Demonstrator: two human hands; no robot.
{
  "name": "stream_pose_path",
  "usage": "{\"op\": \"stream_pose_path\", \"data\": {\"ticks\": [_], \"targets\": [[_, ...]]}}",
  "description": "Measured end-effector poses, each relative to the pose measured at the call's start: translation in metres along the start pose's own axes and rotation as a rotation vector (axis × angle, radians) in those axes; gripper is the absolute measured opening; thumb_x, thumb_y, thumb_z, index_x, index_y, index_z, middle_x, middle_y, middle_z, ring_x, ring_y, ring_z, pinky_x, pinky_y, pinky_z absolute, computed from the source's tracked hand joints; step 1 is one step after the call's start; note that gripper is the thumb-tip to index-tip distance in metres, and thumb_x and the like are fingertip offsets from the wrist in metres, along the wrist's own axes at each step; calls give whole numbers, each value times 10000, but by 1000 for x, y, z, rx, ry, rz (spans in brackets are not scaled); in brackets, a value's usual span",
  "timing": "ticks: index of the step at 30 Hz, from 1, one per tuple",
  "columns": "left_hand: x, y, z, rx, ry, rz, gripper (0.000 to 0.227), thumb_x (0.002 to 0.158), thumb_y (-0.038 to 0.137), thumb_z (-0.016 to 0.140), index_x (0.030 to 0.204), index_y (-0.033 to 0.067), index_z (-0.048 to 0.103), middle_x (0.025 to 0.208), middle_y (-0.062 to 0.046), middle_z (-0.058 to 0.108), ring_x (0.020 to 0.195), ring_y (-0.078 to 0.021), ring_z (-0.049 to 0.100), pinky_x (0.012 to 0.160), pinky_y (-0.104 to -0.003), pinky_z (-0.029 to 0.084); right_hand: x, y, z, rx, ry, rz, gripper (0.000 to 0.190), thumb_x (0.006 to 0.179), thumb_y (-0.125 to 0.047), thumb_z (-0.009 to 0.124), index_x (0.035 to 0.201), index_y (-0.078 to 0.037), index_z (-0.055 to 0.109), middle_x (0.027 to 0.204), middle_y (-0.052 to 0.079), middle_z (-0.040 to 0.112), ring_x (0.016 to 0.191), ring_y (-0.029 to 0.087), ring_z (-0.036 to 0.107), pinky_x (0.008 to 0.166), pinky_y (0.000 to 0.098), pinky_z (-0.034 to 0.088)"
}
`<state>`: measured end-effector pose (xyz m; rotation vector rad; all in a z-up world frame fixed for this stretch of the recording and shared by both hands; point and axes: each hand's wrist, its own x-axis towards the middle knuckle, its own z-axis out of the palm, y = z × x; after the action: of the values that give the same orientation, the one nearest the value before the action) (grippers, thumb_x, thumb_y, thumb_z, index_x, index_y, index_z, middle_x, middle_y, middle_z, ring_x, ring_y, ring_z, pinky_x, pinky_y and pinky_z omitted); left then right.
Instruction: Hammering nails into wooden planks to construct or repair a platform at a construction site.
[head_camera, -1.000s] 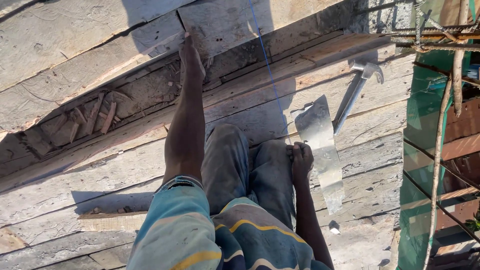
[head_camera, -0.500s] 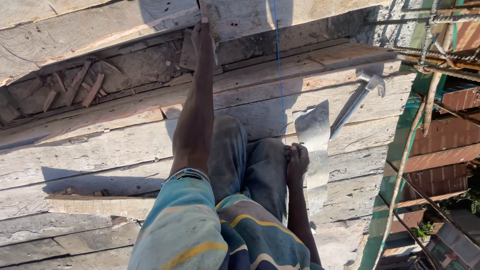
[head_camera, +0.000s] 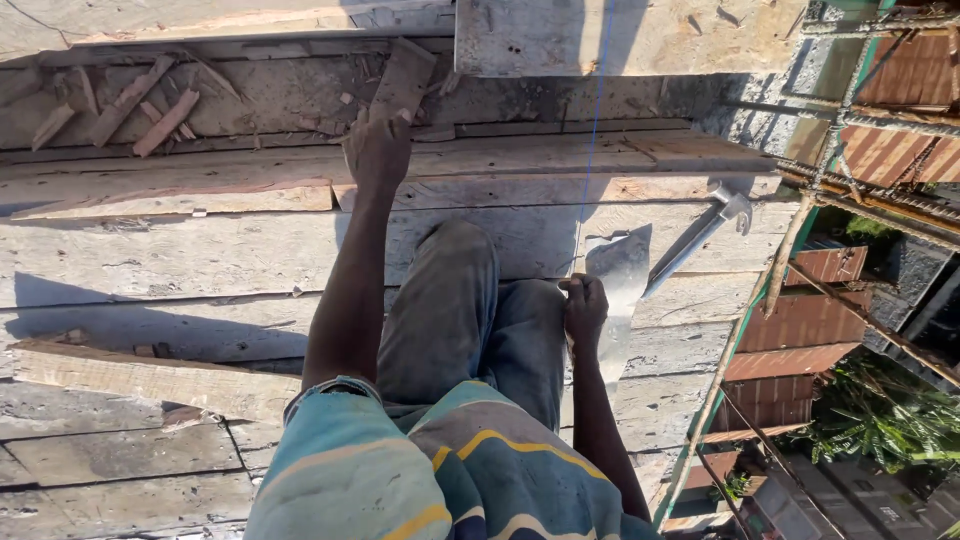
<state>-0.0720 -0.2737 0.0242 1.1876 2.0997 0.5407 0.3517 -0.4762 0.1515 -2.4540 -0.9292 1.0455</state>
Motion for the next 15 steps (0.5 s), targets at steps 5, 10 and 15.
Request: {"op": "stream_pose_path", "data": {"ticks": [5, 10, 15], "targets": [[-59, -129, -38, 465, 209, 76, 481, 1216, 527, 588, 991, 176, 830, 975, -106, 733, 1007, -352, 750, 1052, -551, 500, 56, -110, 52, 186, -269, -280, 306, 1207, -279, 673, 1357, -34, 776, 1043, 189, 877, 813, 205, 818, 680, 290, 633], [-62, -94, -44, 434, 498, 171, 301, 1102, 346, 659, 875, 178, 762, 862, -71, 697, 903, -331, 681, 962, -517, 482, 140, -227, 125, -60, -372, -626, 379, 1223, -326, 656, 1501, -93, 765, 1293, 173, 876, 1097, 287, 860, 921, 443, 654], [-55, -74, -58, 385, 493, 173, 171, 996, 232, 661, 884, 133, 745, 875, -110, 677, 898, -375, 620, 901, -548, 455, 194, -318, 172, -347, -379, -855, 454, 1205, -163, 549, 1638, -147, 684, 1420, 224, 807, 1233, 401, 778, 1002, 559, 583]]}}
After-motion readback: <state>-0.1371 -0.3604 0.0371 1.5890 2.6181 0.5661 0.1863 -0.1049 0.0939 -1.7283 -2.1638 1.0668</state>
